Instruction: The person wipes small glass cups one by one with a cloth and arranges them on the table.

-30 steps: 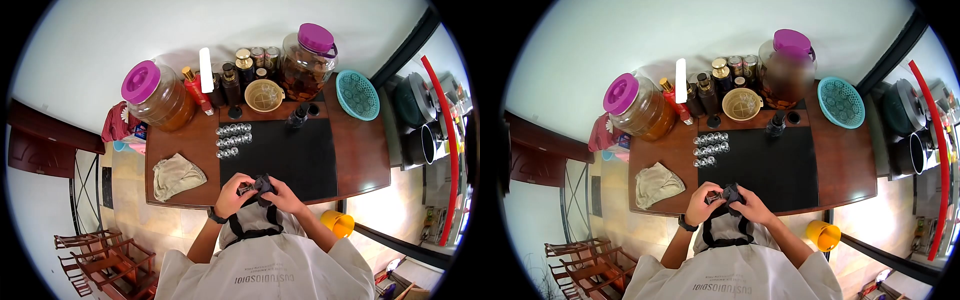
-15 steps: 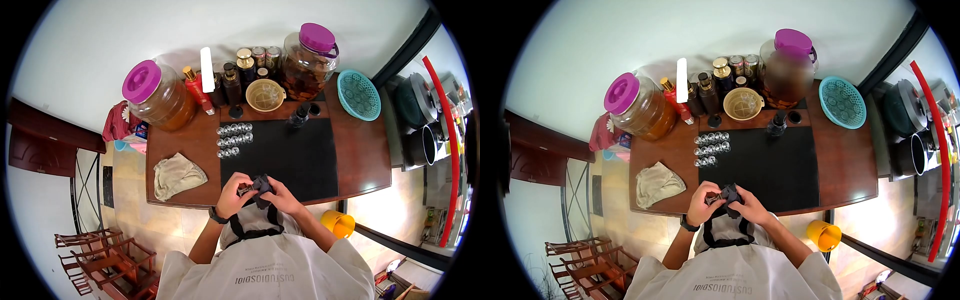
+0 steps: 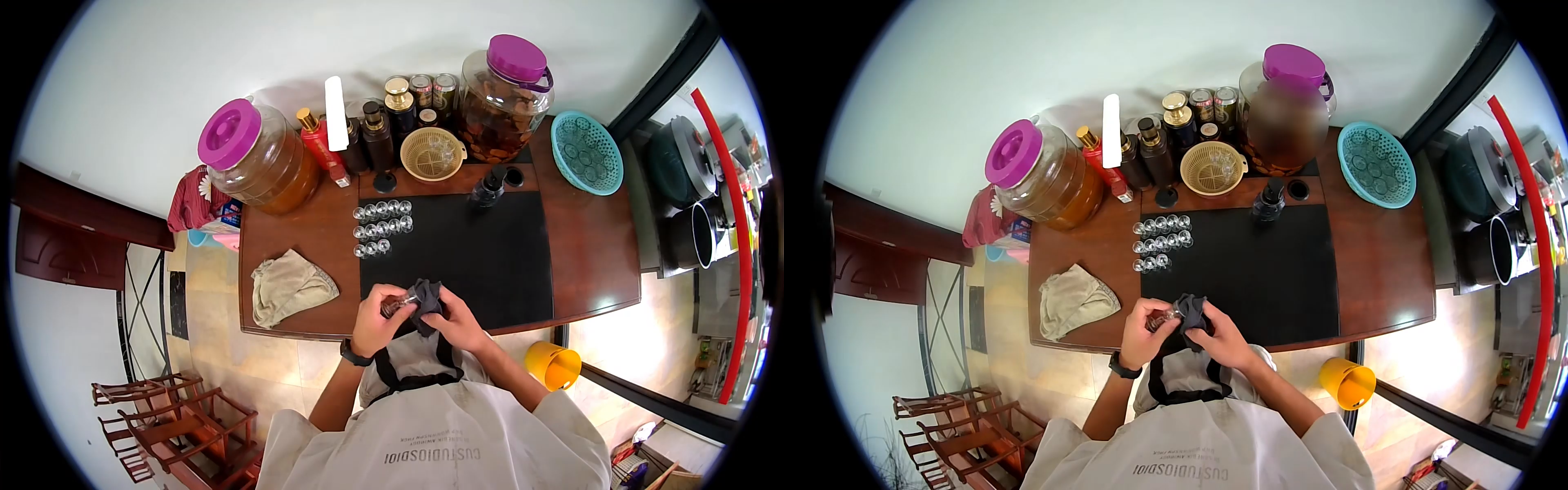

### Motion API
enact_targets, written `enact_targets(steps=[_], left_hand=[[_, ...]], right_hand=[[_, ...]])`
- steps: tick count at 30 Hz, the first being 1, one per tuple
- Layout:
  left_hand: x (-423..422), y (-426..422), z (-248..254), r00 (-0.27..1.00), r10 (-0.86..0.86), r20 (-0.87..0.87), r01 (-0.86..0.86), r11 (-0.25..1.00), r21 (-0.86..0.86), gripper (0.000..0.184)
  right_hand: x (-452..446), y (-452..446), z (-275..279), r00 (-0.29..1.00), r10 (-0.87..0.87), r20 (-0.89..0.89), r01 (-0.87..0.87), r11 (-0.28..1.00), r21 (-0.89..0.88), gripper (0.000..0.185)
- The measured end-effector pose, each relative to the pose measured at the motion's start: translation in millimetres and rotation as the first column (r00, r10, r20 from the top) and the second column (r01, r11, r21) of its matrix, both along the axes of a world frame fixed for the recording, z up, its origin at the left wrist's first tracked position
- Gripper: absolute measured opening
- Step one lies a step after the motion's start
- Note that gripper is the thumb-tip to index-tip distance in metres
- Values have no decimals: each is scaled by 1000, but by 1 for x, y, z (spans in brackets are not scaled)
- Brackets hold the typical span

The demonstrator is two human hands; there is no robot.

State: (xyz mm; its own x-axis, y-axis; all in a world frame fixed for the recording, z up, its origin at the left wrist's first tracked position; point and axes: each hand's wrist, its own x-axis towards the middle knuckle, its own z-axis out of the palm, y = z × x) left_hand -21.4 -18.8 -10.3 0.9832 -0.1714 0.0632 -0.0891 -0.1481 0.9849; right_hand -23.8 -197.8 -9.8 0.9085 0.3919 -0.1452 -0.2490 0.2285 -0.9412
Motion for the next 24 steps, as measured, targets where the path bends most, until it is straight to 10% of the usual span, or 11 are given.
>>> enact_targets(steps=[8, 18, 21, 24], left_hand=[[1, 4, 0, 999, 24, -47, -25, 999, -41, 15], [1, -22, 0, 999, 38, 21, -38, 999, -24, 15], [1, -34, -9, 997, 60, 38, -57, 994, -89, 14], [11, -35, -6, 928, 56, 368, -153, 958, 242, 14]], right_hand=[[7, -10, 19, 828, 256, 498, 25, 872, -490, 33], [2, 12, -3, 892, -93, 442, 243, 924, -296, 22], [8, 14, -6, 921, -237, 310, 307, 930, -201, 16], [12, 20, -9, 954, -252, -164, 258, 966, 15, 11]])
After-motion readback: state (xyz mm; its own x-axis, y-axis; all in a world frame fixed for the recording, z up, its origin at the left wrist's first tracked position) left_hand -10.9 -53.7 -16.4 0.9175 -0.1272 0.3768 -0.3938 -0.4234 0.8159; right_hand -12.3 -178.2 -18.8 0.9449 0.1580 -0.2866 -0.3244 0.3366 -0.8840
